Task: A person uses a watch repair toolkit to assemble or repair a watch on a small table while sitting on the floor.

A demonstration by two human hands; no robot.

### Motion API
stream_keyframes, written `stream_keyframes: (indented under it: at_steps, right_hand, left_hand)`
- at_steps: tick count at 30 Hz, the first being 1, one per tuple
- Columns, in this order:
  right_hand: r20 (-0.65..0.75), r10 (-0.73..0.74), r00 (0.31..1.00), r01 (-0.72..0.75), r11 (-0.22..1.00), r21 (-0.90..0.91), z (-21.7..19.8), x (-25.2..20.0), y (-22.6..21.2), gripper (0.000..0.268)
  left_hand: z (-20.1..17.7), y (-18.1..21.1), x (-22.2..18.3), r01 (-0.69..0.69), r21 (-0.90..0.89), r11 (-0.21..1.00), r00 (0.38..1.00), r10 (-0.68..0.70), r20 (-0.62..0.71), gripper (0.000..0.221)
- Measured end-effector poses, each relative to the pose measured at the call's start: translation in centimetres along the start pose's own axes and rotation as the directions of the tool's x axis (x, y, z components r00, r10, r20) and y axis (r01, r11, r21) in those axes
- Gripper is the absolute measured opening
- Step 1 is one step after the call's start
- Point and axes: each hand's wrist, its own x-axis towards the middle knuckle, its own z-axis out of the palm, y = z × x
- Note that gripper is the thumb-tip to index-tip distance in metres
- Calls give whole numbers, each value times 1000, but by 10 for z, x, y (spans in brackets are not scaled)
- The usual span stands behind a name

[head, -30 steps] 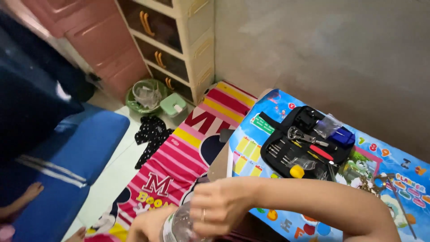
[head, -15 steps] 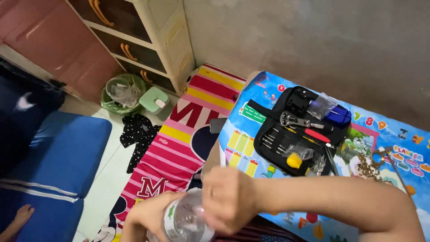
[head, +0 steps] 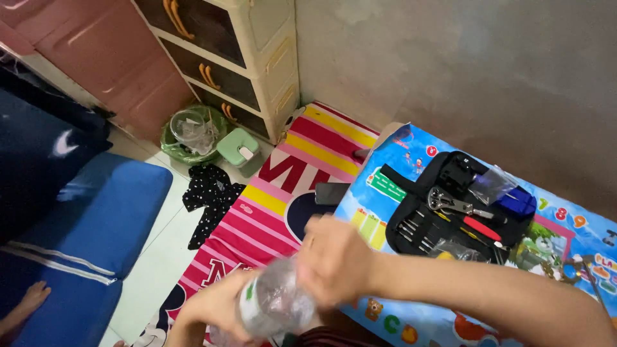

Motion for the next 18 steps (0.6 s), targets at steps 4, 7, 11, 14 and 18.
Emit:
stream_keyframes:
  at_steps: [4, 7, 11, 14, 18]
  right_hand:
    - [102, 329, 939, -272, 889, -367, -2, -10, 53, 26]
    - [65, 791, 608, -748, 598, -288, -31, 2, 64, 64]
    - [-30, 463, 886, -438, 814, -383, -97, 2, 34, 41]
    - [-14, 396, 918, -359, 815, -454, -140, -62, 5, 26]
    - [-307, 732, 608, -787, 506, -352, -185, -259, -36, 21]
  left_hand:
    - [-3, -22, 36, 217, 381, 899, 863, 6, -504, 95]
    - [-26, -36, 89, 172, 536, 826, 717, 268, -643, 77]
    - [-103, -89, 190, 183, 328, 927, 517, 193, -834, 110]
    - [-150, -108, 269, 93, 212, 973, 438, 151, -886, 118]
    - [-181, -101, 372, -201, 159, 967, 406, 230, -884, 108]
